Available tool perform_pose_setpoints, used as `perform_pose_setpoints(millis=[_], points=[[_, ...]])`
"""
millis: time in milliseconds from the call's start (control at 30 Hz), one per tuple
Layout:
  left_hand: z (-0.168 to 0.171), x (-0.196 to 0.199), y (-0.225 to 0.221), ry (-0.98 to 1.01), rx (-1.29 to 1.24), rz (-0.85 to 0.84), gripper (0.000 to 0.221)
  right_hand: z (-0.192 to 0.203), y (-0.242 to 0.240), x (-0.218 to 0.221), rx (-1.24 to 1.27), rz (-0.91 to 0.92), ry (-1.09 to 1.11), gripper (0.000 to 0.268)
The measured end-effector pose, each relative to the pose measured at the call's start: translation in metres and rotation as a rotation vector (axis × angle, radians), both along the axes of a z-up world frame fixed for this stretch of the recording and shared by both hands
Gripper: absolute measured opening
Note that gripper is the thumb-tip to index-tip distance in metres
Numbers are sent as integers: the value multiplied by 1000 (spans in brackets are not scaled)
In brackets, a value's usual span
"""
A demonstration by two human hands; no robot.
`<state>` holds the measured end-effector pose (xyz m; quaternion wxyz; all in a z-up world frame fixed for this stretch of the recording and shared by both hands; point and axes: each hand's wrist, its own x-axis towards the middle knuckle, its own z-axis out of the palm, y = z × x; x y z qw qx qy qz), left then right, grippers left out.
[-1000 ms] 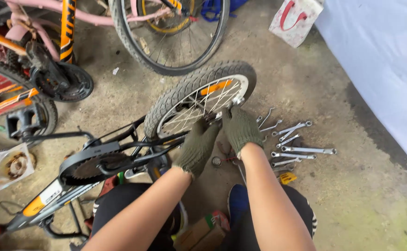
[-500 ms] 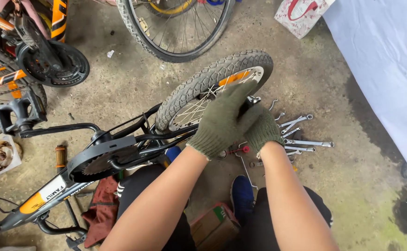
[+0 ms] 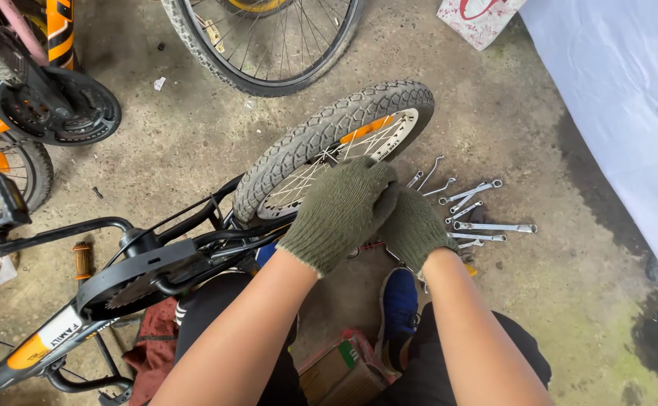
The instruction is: Tightening and loosening nuts on a bicycle wheel axle using various wrenches
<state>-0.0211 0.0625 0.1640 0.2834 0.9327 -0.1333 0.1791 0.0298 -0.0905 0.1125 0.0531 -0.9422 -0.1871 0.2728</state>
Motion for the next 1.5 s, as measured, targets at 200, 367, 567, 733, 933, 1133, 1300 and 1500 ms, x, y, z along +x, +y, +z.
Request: perform_pose_setpoints(millis=[200,367,567,733,933,1133,1300,1500], points=[[-24,-26,14,287,43,99,35,-13,-30,27,-51,68,29,49],[2,-37,21,466,208,130,17,-4,-47,38,61,46,-34,54],[-24,-39,42,725,247,73,23,11,-45,22,123,25,132,55],[-25,-37,47,899,320,46,26,13,-38,18,73,79,135,52],[-209,-46,48,625,487,76,42,-19,-36,17,52,197,28,61],[-267,-31,27,762,454,104,53,14,-22,4,66,254,-1,55],[-297,-20,25,803,549,58,59,-86,-32,16,41,288,-12,47],[-286,-19,8,896,605,93,58,-109,-32,12,65,361,-49,41]])
